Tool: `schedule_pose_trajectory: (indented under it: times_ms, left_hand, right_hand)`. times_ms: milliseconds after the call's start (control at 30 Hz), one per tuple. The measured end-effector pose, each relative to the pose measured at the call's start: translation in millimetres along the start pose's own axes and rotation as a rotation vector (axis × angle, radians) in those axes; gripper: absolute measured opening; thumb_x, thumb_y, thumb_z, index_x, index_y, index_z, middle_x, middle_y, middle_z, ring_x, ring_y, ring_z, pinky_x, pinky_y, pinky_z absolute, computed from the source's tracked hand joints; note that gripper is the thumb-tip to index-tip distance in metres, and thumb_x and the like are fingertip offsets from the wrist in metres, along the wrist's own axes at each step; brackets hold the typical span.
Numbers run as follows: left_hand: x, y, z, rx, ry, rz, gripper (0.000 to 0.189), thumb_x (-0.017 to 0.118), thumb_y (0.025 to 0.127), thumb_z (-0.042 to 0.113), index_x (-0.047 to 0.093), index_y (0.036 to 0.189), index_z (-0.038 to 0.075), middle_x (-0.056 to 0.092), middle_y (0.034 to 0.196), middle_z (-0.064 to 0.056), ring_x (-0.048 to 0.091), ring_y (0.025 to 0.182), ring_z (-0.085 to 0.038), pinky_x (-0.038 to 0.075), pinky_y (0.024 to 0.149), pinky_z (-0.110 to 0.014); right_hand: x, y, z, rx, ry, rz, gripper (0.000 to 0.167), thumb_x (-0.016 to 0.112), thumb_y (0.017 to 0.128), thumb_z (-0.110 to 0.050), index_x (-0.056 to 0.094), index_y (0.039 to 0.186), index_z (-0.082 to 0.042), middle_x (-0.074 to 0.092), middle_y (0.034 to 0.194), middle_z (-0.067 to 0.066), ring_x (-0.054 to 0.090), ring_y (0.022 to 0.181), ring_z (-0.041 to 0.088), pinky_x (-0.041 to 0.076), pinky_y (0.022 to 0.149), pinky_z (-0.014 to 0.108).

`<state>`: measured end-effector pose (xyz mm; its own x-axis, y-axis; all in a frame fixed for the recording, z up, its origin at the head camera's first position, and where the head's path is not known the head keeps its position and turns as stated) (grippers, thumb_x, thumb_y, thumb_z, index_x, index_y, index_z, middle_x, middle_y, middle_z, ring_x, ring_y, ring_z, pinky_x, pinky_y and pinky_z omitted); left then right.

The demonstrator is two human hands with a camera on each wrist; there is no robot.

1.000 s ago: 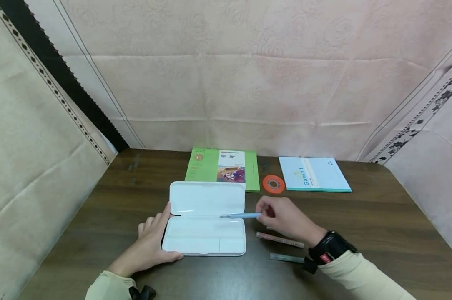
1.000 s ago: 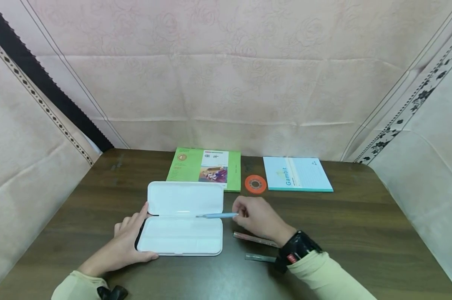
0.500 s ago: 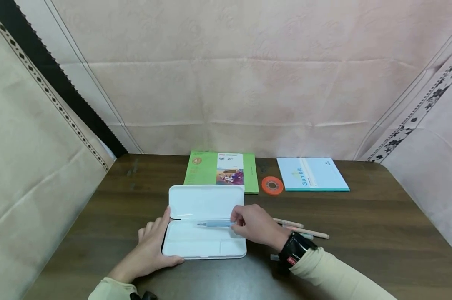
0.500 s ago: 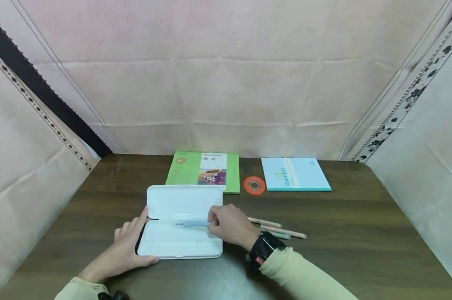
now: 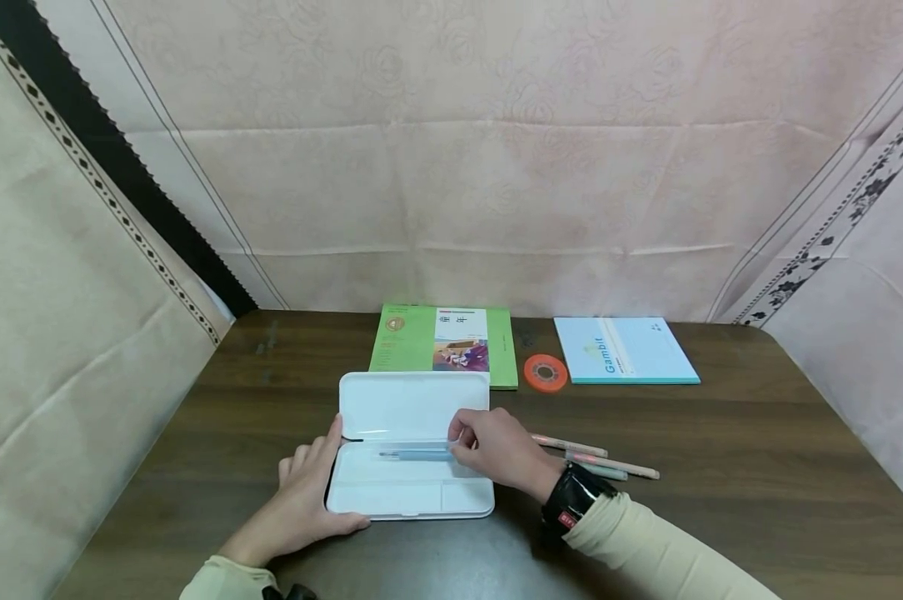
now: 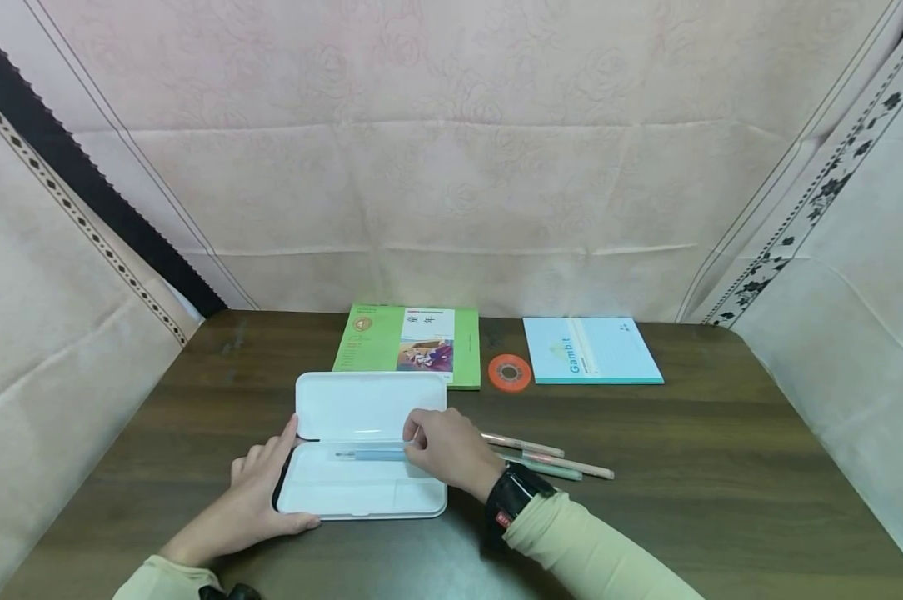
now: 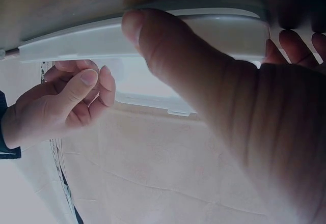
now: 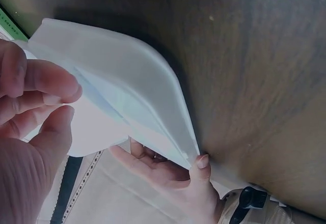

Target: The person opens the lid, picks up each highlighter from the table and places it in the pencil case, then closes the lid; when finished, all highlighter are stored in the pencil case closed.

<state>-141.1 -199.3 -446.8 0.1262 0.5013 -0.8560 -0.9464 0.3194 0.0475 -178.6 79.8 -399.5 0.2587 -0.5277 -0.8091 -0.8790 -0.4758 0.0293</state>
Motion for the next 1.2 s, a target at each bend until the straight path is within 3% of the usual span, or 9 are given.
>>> schedule_pose_trajectory:
  times_ms: [333,567,933,1200]
  left_hand:
    - [0.6,-1.3,0.9,-0.013,-0.004,-0.011,0.135,0.082,0.064,0.066,0.005,0.159,0.008,0.047,0.139,-0.012,0.039,0.103,-0.021,0.023,0.082,-0.04]
    - [1.9,-1.8,2.0,-0.017,-0.01,-0.016,0.135,0.082,0.064,0.066,0.006,0.159,0.007,0.047,0.139,-0.012,0.039,0.103,-0.022,0.023,0.082,-0.04]
    - [-1.7,-4.9,5.6,0.049,-0.006,0.041,0.133,0.085,0.064,0.058,0.01,0.158,0.003,0.05,0.135,-0.013,0.039,0.098,-0.02,0.023,0.079,-0.037]
    - [-4.0,-4.4,5.5,0.035,-0.014,0.025,0.132,0.083,0.066,0.061,0.008,0.159,0.005,0.048,0.137,-0.013,0.039,0.099,-0.02,0.023,0.08,-0.038]
  right_hand:
    - [-6,-4.3,2,0.017,0.078,-0.027,0.004,0.067,0.09,-0.012,0.066,0.092,-0.015,0.064,0.077,-0.009,0.054,0.068,0.007,0.045,0.061,0.022]
    - [-32,-18.2,13,0.038,0.096,0.001,0.009,0.068,0.091,-0.017,0.068,0.1,-0.016,0.064,0.084,-0.01,0.058,0.075,0.009,0.05,0.066,0.024]
    - [-87,-62.2,76,0.096,-0.01,0.099,0.011,0.067,0.092,-0.015,0.068,0.102,-0.011,0.062,0.084,-0.006,0.055,0.074,0.008,0.047,0.065,0.024]
    - [-100,-92.0,116,0.197,-0.034,0.025,0.008,0.066,0.093,-0.016,0.068,0.1,-0.012,0.062,0.082,-0.004,0.053,0.071,0.008,0.044,0.061,0.024]
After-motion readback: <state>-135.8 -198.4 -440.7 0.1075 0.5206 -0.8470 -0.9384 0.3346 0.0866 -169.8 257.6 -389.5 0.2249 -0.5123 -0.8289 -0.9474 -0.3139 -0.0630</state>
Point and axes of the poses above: each hand's wrist, its own y-axis towards the middle knuckle, its own x-axis out of the palm, z = x × y, the point moved 2 cm from there along y, towards the middle knuckle
